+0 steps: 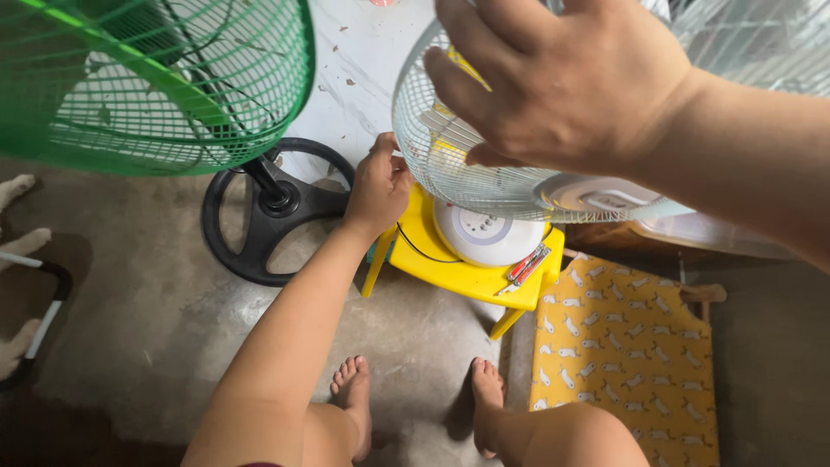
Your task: The person disassembles and reassembles two electric fans. They remove the front grille and blades from a white fan, then reattach the grille and secure it with a screwdriver. They then remove the front grille and blades from a green fan and reattach the blades.
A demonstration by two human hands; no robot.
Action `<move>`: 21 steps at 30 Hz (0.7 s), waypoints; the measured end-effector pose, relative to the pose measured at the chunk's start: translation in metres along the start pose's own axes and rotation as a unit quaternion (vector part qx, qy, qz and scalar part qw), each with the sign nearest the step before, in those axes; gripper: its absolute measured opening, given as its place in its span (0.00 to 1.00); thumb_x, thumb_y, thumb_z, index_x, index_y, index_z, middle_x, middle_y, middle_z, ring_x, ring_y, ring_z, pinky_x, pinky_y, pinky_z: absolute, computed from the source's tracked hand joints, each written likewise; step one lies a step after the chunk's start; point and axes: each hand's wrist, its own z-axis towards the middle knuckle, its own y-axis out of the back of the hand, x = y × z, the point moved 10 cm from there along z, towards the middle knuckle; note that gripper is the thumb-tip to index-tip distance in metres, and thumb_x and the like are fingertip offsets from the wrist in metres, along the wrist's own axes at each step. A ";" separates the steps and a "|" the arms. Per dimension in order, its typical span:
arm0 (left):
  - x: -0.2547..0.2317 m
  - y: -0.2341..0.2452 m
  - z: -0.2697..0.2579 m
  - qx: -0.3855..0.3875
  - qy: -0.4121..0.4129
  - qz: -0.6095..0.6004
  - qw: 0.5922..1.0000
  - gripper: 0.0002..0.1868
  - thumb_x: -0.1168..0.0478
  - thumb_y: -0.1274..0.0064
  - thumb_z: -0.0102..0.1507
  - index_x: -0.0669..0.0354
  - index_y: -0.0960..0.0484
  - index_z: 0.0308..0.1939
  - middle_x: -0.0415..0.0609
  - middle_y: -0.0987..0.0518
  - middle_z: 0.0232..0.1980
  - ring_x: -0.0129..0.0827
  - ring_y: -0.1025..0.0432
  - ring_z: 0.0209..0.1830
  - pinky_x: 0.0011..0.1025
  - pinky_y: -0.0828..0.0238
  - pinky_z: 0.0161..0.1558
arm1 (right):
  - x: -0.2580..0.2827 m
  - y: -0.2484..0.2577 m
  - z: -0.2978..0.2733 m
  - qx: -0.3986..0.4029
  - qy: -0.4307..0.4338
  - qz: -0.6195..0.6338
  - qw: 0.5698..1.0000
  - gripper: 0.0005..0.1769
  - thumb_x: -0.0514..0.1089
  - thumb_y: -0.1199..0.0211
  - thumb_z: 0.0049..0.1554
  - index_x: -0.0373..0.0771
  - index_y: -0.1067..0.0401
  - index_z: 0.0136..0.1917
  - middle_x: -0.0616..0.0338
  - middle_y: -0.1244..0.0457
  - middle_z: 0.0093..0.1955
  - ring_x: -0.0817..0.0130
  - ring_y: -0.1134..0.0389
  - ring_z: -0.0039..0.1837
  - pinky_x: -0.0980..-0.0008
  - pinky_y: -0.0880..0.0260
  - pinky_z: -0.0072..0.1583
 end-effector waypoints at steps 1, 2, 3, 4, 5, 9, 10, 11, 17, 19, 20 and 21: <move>-0.002 0.000 0.000 -0.003 -0.005 0.000 1.000 0.20 0.78 0.56 0.64 0.66 0.35 0.60 0.54 0.20 0.53 0.36 0.19 0.51 0.32 0.21 0.53 | 0.000 0.000 0.000 -0.004 0.000 -0.001 1.000 0.46 0.77 0.38 0.46 0.46 0.26 0.67 0.56 0.37 0.70 0.61 0.42 0.72 0.57 0.33 0.59; -0.003 0.001 -0.001 -0.005 -0.010 0.000 1.000 0.20 0.78 0.57 0.64 0.66 0.35 0.60 0.54 0.20 0.53 0.35 0.19 0.51 0.31 0.21 0.53 | 0.000 0.000 0.000 -0.007 0.000 -0.002 1.000 0.47 0.77 0.39 0.45 0.46 0.26 0.67 0.56 0.37 0.69 0.62 0.42 0.72 0.58 0.32 0.59; -0.004 0.000 -0.002 -0.008 -0.015 0.000 1.000 0.21 0.78 0.57 0.64 0.66 0.35 0.60 0.55 0.20 0.52 0.35 0.19 0.52 0.31 0.21 0.53 | 0.000 0.001 0.000 -0.014 0.000 0.005 1.000 0.47 0.77 0.38 0.45 0.45 0.26 0.66 0.56 0.37 0.69 0.62 0.42 0.72 0.59 0.32 0.59; -0.005 -0.001 -0.003 -0.007 -0.021 -0.017 1.000 0.21 0.78 0.58 0.64 0.66 0.36 0.61 0.55 0.21 0.53 0.35 0.19 0.52 0.30 0.21 0.52 | 0.000 0.002 0.001 -0.020 -0.001 0.012 1.000 0.46 0.77 0.38 0.44 0.44 0.26 0.65 0.55 0.36 0.69 0.62 0.42 0.71 0.59 0.31 0.59; -0.005 -0.003 -0.004 -0.005 -0.028 -0.036 0.999 0.21 0.79 0.58 0.64 0.66 0.36 0.61 0.56 0.22 0.54 0.36 0.20 0.53 0.30 0.21 0.52 | -0.001 0.004 0.000 -0.027 -0.001 0.018 0.999 0.46 0.76 0.37 0.43 0.44 0.26 0.64 0.55 0.36 0.68 0.62 0.41 0.71 0.60 0.31 0.59; 0.034 -0.016 -0.012 0.009 0.105 -0.083 0.991 0.26 0.79 0.60 0.60 0.64 0.42 0.62 0.50 0.22 0.59 0.31 0.20 0.50 0.27 0.25 0.42 | -0.003 0.007 0.003 -0.050 -0.015 0.016 0.999 0.43 0.73 0.34 0.44 0.43 0.26 0.62 0.55 0.36 0.68 0.62 0.40 0.70 0.58 0.30 0.57; 0.036 -0.022 -0.011 0.005 0.085 -0.142 0.986 0.26 0.79 0.58 0.62 0.64 0.42 0.63 0.51 0.23 0.60 0.30 0.21 0.53 0.27 0.25 0.47 | -0.004 0.009 0.003 -0.056 -0.018 0.019 0.998 0.42 0.72 0.33 0.44 0.42 0.26 0.62 0.54 0.36 0.69 0.62 0.40 0.70 0.58 0.30 0.57; 0.038 -0.029 -0.011 0.000 0.065 -0.200 0.978 0.27 0.80 0.55 0.63 0.64 0.41 0.64 0.51 0.24 0.61 0.30 0.22 0.56 0.27 0.25 0.52 | -0.004 0.009 0.003 -0.064 -0.020 0.022 0.998 0.41 0.71 0.33 0.45 0.42 0.26 0.62 0.54 0.36 0.69 0.61 0.40 0.71 0.58 0.30 0.58; 0.064 -0.044 -0.015 -0.053 0.069 -0.133 0.987 0.31 0.81 0.52 0.64 0.66 0.39 0.70 0.56 0.23 0.63 0.34 0.24 0.63 0.28 0.26 0.61 | -0.002 0.002 0.001 -0.056 -0.015 0.017 0.998 0.45 0.75 0.34 0.39 0.43 0.25 0.60 0.55 0.36 0.67 0.62 0.39 0.69 0.61 0.28 0.57; 0.070 -0.044 -0.019 -0.066 0.082 -0.096 0.990 0.32 0.80 0.51 0.63 0.66 0.42 0.71 0.55 0.23 0.63 0.34 0.24 0.63 0.27 0.25 0.59 | 0.000 0.001 -0.003 -0.064 -0.017 -0.004 0.998 0.43 0.75 0.36 0.40 0.45 0.25 0.60 0.57 0.35 0.66 0.64 0.39 0.69 0.63 0.28 0.57; 0.075 -0.044 -0.022 -0.070 0.097 -0.073 0.990 0.32 0.79 0.51 0.63 0.66 0.43 0.70 0.54 0.23 0.62 0.33 0.24 0.62 0.26 0.24 0.57 | 0.000 0.001 -0.005 -0.068 -0.019 -0.015 0.997 0.42 0.75 0.38 0.41 0.46 0.25 0.60 0.58 0.35 0.66 0.64 0.39 0.68 0.63 0.29 0.57; 0.083 -0.045 -0.025 -0.073 0.110 -0.048 0.990 0.33 0.77 0.51 0.63 0.66 0.44 0.70 0.53 0.23 0.61 0.32 0.23 0.61 0.25 0.23 0.55 | 0.001 0.002 -0.006 -0.083 -0.020 -0.030 0.996 0.35 0.70 0.38 0.49 0.44 0.26 0.59 0.57 0.36 0.67 0.64 0.40 0.69 0.63 0.31 0.57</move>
